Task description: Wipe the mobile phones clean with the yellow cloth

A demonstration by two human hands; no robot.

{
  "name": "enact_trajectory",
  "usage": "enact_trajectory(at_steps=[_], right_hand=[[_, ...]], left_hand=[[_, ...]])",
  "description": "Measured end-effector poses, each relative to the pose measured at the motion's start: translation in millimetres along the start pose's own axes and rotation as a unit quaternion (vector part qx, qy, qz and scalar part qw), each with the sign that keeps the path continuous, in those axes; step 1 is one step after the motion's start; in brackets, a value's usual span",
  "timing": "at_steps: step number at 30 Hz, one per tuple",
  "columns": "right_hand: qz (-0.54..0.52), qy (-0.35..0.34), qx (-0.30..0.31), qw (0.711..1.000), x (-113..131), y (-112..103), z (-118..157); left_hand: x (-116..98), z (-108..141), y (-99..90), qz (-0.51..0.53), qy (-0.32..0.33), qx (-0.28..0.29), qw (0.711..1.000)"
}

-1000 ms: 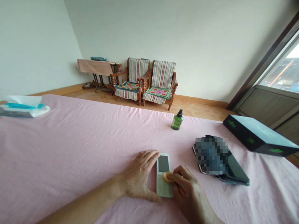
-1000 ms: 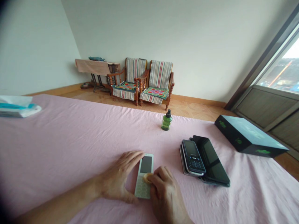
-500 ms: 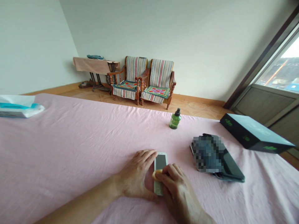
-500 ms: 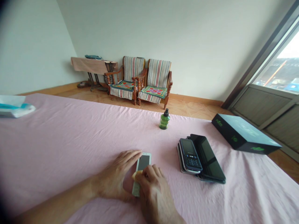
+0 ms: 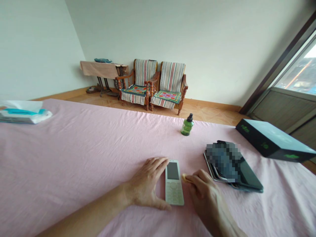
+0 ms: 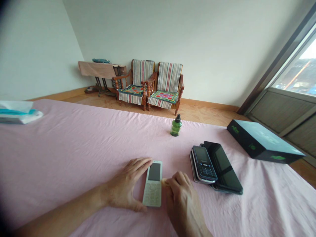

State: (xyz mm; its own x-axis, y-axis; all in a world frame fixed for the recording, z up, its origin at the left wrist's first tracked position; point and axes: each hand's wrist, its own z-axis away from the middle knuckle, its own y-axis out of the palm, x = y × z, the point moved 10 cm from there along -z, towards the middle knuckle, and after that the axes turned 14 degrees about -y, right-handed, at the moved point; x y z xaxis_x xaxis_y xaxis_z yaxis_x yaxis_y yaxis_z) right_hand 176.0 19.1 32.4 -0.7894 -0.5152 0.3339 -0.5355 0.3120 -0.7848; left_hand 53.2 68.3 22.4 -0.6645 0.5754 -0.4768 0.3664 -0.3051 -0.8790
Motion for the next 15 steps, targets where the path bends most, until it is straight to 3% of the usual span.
enact_trajectory(at_steps=[8, 15], right_hand=[[-0.115, 0.033, -0.003, 0.993, 4.3, 11.7, 3.4], [-0.139, 0.028, 0.084, 0.986, 15.6, 16.3, 0.5]], left_hand=[[-1.4, 0.0, -1.1, -0.006, 0.005, -0.006, 1.000], [1.4, 0.0, 2.1, -0.022, 0.001, -0.004, 1.000]])
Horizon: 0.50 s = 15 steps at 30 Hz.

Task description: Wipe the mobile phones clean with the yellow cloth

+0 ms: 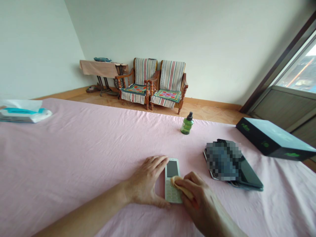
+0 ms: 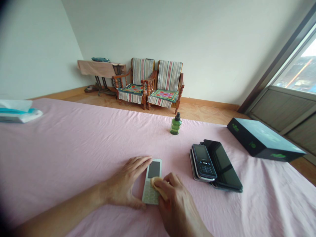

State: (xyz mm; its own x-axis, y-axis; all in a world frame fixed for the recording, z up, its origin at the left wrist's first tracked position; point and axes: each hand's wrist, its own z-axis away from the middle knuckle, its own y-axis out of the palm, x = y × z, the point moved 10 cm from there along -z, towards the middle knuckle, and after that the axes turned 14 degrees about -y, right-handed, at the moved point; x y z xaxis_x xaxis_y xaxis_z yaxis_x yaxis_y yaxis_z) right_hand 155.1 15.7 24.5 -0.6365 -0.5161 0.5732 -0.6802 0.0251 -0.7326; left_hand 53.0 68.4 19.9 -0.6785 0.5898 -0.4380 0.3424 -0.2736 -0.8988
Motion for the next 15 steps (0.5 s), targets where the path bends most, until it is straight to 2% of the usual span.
enact_trajectory(at_steps=[8, 11, 15], right_hand=[[0.039, -0.075, 0.012, 0.996, 14.3, -10.4, 5.2], [0.002, -0.047, 0.028, 0.999, 5.0, -3.4, 5.0], [-0.020, 0.028, -0.006, 0.999, -10.1, -9.6, 4.4]], left_hand=[[-3.2, 0.6, -1.9, 0.012, 0.006, -0.001, 1.000], [-3.5, 0.7, -2.3, 0.011, 0.005, 0.002, 1.000], [-2.3, 0.5, -2.1, 0.016, 0.003, 0.001, 1.000]])
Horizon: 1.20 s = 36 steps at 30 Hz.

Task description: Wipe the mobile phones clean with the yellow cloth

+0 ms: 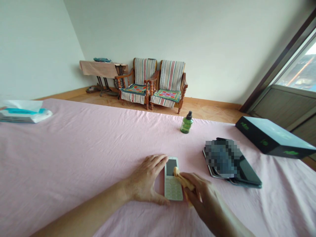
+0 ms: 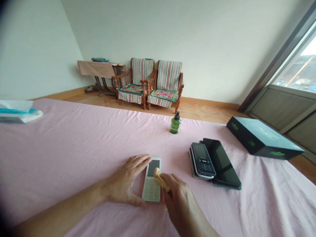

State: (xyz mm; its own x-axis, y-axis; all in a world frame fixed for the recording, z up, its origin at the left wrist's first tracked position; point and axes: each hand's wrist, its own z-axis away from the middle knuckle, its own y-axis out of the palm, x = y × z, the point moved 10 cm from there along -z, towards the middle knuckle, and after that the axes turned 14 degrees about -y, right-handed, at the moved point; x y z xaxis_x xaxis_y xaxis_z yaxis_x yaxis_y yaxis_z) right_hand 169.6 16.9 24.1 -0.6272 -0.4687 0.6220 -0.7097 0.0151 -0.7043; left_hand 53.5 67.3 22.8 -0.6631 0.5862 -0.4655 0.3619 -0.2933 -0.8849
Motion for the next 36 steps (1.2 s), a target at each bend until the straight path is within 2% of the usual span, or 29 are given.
enact_trajectory(at_steps=[3, 8, 12, 16, 20, 24, 28, 32, 36], right_hand=[[-0.005, 0.045, -0.022, 0.999, -5.6, -9.6, 1.1], [-0.078, 0.046, -0.051, 0.995, -0.5, -17.5, -1.3], [-0.212, 0.088, -0.058, 0.972, -7.8, -8.3, -0.2], [-0.290, 0.125, -0.089, 0.945, -20.2, -2.8, 5.1], [-0.350, 0.143, -0.119, 0.918, -25.5, -2.2, 7.6], [-0.318, 0.104, -0.101, 0.937, -14.1, -6.9, 1.0], [-0.287, 0.071, -0.074, 0.953, -1.6, -4.4, -4.3], [-0.276, 0.074, -0.059, 0.956, 0.9, 1.7, -4.4], [-0.318, 0.115, -0.063, 0.939, -8.5, 6.5, -0.5]], left_hand=[[0.8, -0.4, -0.6, 0.006, 0.002, -0.006, 1.000], [0.3, -0.1, -0.6, 0.001, 0.011, -0.010, 1.000], [1.9, 1.0, 2.8, -0.002, 0.002, 0.004, 1.000], [4.7, 2.3, 5.9, -0.011, 0.002, 0.009, 1.000], [-4.3, 7.3, -7.7, 0.019, 0.056, -0.051, 0.997], [-23.5, 21.3, -30.9, 0.080, 0.129, -0.147, 0.977], [-41.8, 33.8, -39.3, 0.061, 0.169, -0.203, 0.962], [-43.8, 39.1, -47.3, 0.075, 0.172, -0.248, 0.951], [-29.1, 34.5, -47.7, 0.151, 0.131, -0.243, 0.949]])
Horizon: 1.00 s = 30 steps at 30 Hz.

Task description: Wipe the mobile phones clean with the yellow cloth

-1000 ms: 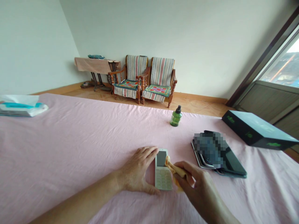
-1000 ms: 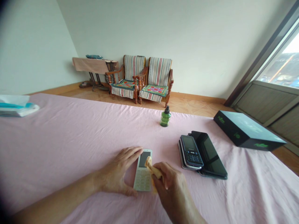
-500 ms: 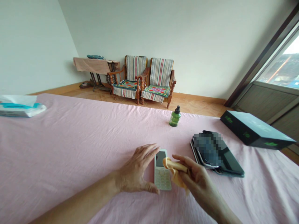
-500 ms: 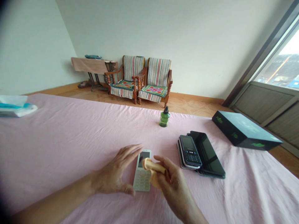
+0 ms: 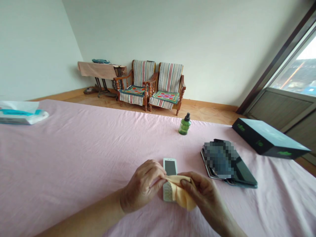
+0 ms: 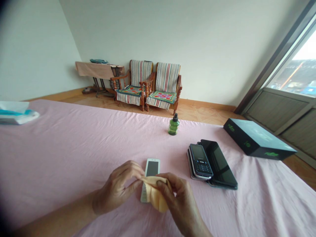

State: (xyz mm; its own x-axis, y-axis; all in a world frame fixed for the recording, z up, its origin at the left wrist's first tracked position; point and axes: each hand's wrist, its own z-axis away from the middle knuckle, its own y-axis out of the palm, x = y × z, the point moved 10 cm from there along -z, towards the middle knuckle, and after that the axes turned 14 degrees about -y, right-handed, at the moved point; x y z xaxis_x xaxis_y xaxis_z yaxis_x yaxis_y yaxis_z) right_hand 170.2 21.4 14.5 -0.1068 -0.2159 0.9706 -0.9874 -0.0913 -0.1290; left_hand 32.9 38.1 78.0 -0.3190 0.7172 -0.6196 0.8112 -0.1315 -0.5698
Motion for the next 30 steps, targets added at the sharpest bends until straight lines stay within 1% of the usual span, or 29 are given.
enact_trajectory(at_steps=[2, 4, 7, 9, 11, 13, 17, 18, 20, 22, 23, 26, 28, 30], right_hand=[[-0.027, 0.018, -0.004, 0.999, -3.4, -0.4, 0.7], [-0.041, 0.028, -0.023, 0.998, -3.9, -2.9, 1.3], [-0.054, 0.035, -0.063, 0.996, -3.1, -7.7, 2.9], [-0.054, 0.037, -0.075, 0.995, -3.6, -7.9, 3.9], [-0.041, 0.033, -0.071, 0.996, -4.0, -5.4, 4.3], [-0.028, 0.024, -0.053, 0.998, -3.8, 0.5, 4.3], [-0.006, 0.003, -0.022, 1.000, -0.8, 13.0, 4.4], [-0.003, -0.002, -0.014, 1.000, 0.5, 15.8, 4.4], [-0.004, -0.009, 0.000, 1.000, 3.5, 20.3, 4.2], [-0.013, -0.014, 0.003, 1.000, 6.4, 20.8, 3.6], [-0.019, -0.014, 0.001, 1.000, 7.3, 19.8, 3.2], [-0.047, -0.005, -0.001, 0.999, 7.2, 17.5, 2.3], [-0.067, 0.002, 0.000, 0.998, 6.4, 17.1, 2.0], [-0.072, 0.003, -0.005, 0.997, 6.5, 15.8, 1.8]], left_hand=[[8.3, 0.0, 1.5, 0.019, -0.034, 0.006, 0.999], [12.8, 0.2, 5.2, 0.027, -0.057, 0.027, 0.998], [9.5, 0.1, 7.5, 0.038, -0.056, 0.056, 0.996], [5.3, -0.7, 3.0, 0.049, -0.048, 0.043, 0.997], [1.6, -0.9, -1.7, 0.058, -0.040, 0.020, 0.997], [-1.8, 0.0, -2.1, 0.063, -0.034, 0.010, 0.997], [-7.4, 3.0, 7.1, 0.069, -0.028, 0.030, 0.997], [-6.5, 3.1, 8.8, 0.072, -0.038, 0.034, 0.996], [0.9, 2.1, 11.7, 0.083, -0.083, 0.041, 0.992], [12.4, 0.8, 15.4, 0.117, -0.148, 0.057, 0.980], [18.5, 0.5, 18.2, 0.146, -0.183, 0.069, 0.970], [33.7, 1.8, 28.3, 0.255, -0.274, 0.103, 0.922], [38.4, 3.3, 33.7, 0.307, -0.308, 0.121, 0.892], [37.4, 3.8, 36.5, 0.336, -0.313, 0.137, 0.878]])
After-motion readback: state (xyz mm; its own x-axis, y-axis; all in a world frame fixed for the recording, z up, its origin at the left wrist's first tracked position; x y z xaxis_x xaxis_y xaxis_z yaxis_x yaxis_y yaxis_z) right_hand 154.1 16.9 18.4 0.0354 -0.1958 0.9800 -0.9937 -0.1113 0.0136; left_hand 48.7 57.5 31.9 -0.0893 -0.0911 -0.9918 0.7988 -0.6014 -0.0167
